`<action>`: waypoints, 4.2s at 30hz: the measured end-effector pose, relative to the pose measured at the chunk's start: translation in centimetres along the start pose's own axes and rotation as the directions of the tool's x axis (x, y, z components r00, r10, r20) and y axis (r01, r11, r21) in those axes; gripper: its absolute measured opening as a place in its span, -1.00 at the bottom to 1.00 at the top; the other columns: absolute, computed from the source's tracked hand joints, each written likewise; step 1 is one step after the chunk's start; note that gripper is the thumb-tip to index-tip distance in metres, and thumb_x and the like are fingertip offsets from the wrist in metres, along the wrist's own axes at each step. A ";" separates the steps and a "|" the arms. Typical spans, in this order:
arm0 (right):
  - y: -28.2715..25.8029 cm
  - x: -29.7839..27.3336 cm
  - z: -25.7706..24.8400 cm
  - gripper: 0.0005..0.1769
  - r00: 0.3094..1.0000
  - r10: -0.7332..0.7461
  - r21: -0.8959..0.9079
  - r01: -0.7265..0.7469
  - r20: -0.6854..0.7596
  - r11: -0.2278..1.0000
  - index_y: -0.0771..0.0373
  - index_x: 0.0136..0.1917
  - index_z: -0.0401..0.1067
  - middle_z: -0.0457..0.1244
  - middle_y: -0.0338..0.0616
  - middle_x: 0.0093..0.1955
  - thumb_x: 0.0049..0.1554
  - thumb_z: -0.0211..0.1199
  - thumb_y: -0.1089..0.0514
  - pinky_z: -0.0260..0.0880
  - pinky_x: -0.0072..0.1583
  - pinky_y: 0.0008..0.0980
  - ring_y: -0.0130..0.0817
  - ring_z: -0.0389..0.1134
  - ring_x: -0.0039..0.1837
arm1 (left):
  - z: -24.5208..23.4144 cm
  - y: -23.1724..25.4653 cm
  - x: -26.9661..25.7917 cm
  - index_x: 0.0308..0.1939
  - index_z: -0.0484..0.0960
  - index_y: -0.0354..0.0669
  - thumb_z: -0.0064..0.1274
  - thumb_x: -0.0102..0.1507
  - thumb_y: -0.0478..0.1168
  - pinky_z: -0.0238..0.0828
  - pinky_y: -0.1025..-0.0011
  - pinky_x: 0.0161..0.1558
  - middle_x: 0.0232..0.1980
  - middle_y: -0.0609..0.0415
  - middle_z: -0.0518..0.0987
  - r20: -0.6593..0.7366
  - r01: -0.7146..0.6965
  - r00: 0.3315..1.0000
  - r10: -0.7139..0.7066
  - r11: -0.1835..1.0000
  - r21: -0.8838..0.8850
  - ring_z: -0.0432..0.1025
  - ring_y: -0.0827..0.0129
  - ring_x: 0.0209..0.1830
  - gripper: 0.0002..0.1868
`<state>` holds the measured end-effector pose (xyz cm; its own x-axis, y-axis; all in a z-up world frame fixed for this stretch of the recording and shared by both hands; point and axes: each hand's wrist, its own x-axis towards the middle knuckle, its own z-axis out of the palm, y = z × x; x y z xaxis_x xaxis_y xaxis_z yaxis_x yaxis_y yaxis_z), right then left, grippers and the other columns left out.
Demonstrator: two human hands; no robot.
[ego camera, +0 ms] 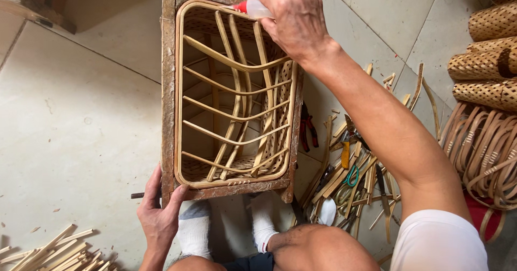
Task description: The person inserts thin wooden strips into a rectangular basket frame, secures them with a hammer, and applies glue to the joints. The person uses pliers to trim excess material and continues assembling the basket structure.
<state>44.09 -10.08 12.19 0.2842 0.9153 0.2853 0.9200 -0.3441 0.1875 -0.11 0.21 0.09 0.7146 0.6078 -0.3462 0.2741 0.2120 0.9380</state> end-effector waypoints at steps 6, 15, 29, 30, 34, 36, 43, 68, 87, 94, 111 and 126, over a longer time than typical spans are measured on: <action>0.3 -0.9 0.9 -0.64 0.999 0.040 -0.002 -0.040 0.022 0.999 0.20 0.06 0.56 0.32 -0.20 -0.02 0.00 0.59 0.18 0.37 0.20 -0.21 -0.29 0.32 0.10 | -0.1 -0.2 -0.1 0.46 0.35 -0.38 0.18 0.23 -0.33 0.42 0.33 0.27 0.34 -0.20 0.52 0.005 0.034 0.999 -0.034 0.999 -0.029 0.45 0.27 0.28 -0.29; 2.2 -3.9 -1.6 -0.66 0.987 0.125 0.017 -0.127 0.097 0.992 0.19 0.11 0.60 0.33 -0.20 -0.03 0.09 0.58 0.12 0.28 0.10 -0.24 -0.34 0.30 0.04 | -0.1 -0.2 -0.2 0.47 0.34 -0.40 0.16 0.25 -0.35 0.44 0.37 0.24 0.33 -0.19 0.52 -0.006 0.076 0.997 -0.077 0.995 -0.059 0.46 0.30 0.25 -0.30; 3.5 -5.5 -2.1 -0.62 0.990 0.130 -0.023 -0.129 0.048 0.991 0.16 0.13 0.59 0.33 -0.24 0.03 0.06 0.59 0.09 0.22 0.17 -0.23 -0.37 0.29 0.08 | -0.3 -0.9 -0.4 0.48 0.32 -0.47 0.14 0.27 -0.36 0.41 0.39 0.26 0.35 -0.20 0.50 -0.003 0.082 0.997 -0.082 0.994 -0.074 0.44 0.31 0.27 -0.31; 3.7 -6.0 -2.4 -0.64 0.991 0.130 -0.024 -0.129 0.041 0.991 0.15 0.12 0.60 0.33 -0.26 0.01 0.07 0.58 0.11 0.21 0.17 -0.22 -0.37 0.29 0.09 | -0.3 -1.0 -0.4 0.48 0.32 -0.47 0.14 0.27 -0.36 0.40 0.39 0.26 0.35 -0.20 0.50 -0.003 0.079 0.997 -0.080 0.994 -0.071 0.44 0.31 0.27 -0.31; 4.2 -7.2 -2.8 -0.66 0.990 0.134 -0.055 -0.132 0.032 0.990 0.14 0.11 0.59 0.31 -0.30 0.00 0.07 0.57 0.14 0.19 0.17 -0.23 -0.38 0.28 0.10 | -0.4 -0.9 -0.3 0.48 0.31 -0.49 0.15 0.28 -0.35 0.42 0.38 0.26 0.33 -0.21 0.51 -0.006 0.078 0.997 -0.078 0.995 -0.058 0.45 0.30 0.26 -0.31; 4.2 -7.4 -2.5 -0.68 0.991 0.128 -0.081 -0.124 0.040 0.989 0.14 0.09 0.59 0.30 -0.30 -0.01 0.07 0.57 0.13 0.19 0.17 -0.23 -0.39 0.28 0.10 | -0.4 -1.0 -0.5 0.48 0.32 -0.49 0.14 0.29 -0.35 0.43 0.38 0.25 0.32 -0.21 0.52 -0.006 0.081 0.997 -0.081 0.995 -0.056 0.46 0.30 0.25 -0.31; 4.6 -7.6 -2.3 -0.73 0.994 0.089 -0.117 -0.082 0.058 0.990 0.18 0.05 0.57 0.30 -0.26 0.02 0.08 0.54 0.21 0.19 0.30 -0.21 -0.36 0.29 0.16 | -0.5 -1.1 -0.4 0.48 0.32 -0.47 0.15 0.29 -0.34 0.45 0.39 0.23 0.31 -0.21 0.53 -0.005 0.075 0.997 -0.075 0.996 -0.051 0.47 0.30 0.23 -0.31; -5.6 -19.0 1.5 -0.54 0.380 0.688 0.768 -0.477 0.618 -0.427 0.26 -0.13 0.45 0.30 -0.23 -0.38 0.10 0.31 -0.21 0.31 -0.39 -0.65 -0.65 0.27 -0.44 | -0.8 -0.6 -0.7 0.51 0.37 -0.44 0.07 0.41 -0.38 0.60 0.31 0.05 0.19 -0.12 0.58 -0.009 0.133 0.991 -0.136 0.981 -0.142 0.54 0.29 0.03 -0.43; -10.0 -22.4 -0.5 -0.55 0.382 0.696 0.770 -0.495 0.609 -0.403 0.30 -0.07 0.46 0.32 -0.20 -0.31 0.14 0.29 -0.18 0.42 -0.28 -0.57 -0.59 0.35 -0.32 | -0.4 0.2 -0.5 0.51 0.37 -0.45 0.11 0.40 -0.34 0.54 0.44 0.11 0.21 -0.08 0.59 0.023 0.069 0.998 -0.067 0.988 -0.135 0.52 0.41 0.07 -0.40; -11.7 -23.7 -1.0 -0.54 0.375 0.716 0.770 -0.529 0.589 -0.357 0.31 -0.11 0.46 0.32 -0.19 -0.33 0.14 0.27 -0.18 0.42 -0.30 -0.56 -0.57 0.34 -0.36 | -0.7 -0.1 -0.8 0.52 0.38 -0.47 0.12 0.42 -0.35 0.55 0.44 0.13 0.22 -0.10 0.58 0.035 0.066 0.998 -0.060 0.981 -0.183 0.52 0.40 0.09 -0.41; -14.8 -25.3 -3.0 -0.52 0.294 0.706 0.718 -0.552 0.644 -0.425 0.33 -0.08 0.44 0.34 -0.15 -0.22 0.11 0.28 -0.18 0.38 -0.30 -0.55 -0.56 0.35 -0.29 | -0.6 0.1 -0.6 0.54 0.36 -0.44 0.14 0.43 -0.34 0.54 0.45 0.17 0.26 -0.07 0.58 0.053 0.039 0.998 -0.028 0.975 -0.218 0.51 0.42 0.13 -0.39; -18.4 -27.9 -5.0 -0.51 0.234 0.678 0.666 -0.560 0.697 -0.493 0.34 -0.06 0.46 0.30 -0.09 -0.32 0.12 0.29 -0.18 0.37 -0.32 -0.56 -0.53 0.31 -0.39 | -0.4 0.1 -0.6 0.50 0.37 -0.47 0.17 0.47 -0.33 0.50 0.41 0.30 0.30 -0.09 0.56 0.062 -0.043 0.996 0.057 0.979 -0.201 0.49 0.40 0.24 -0.44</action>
<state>17.87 -30.33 5.50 0.8779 0.1265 -0.4618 -0.4328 -0.2033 -0.8783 -0.73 0.19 0.39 0.7678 0.5700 -0.2925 0.1078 0.3352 0.9360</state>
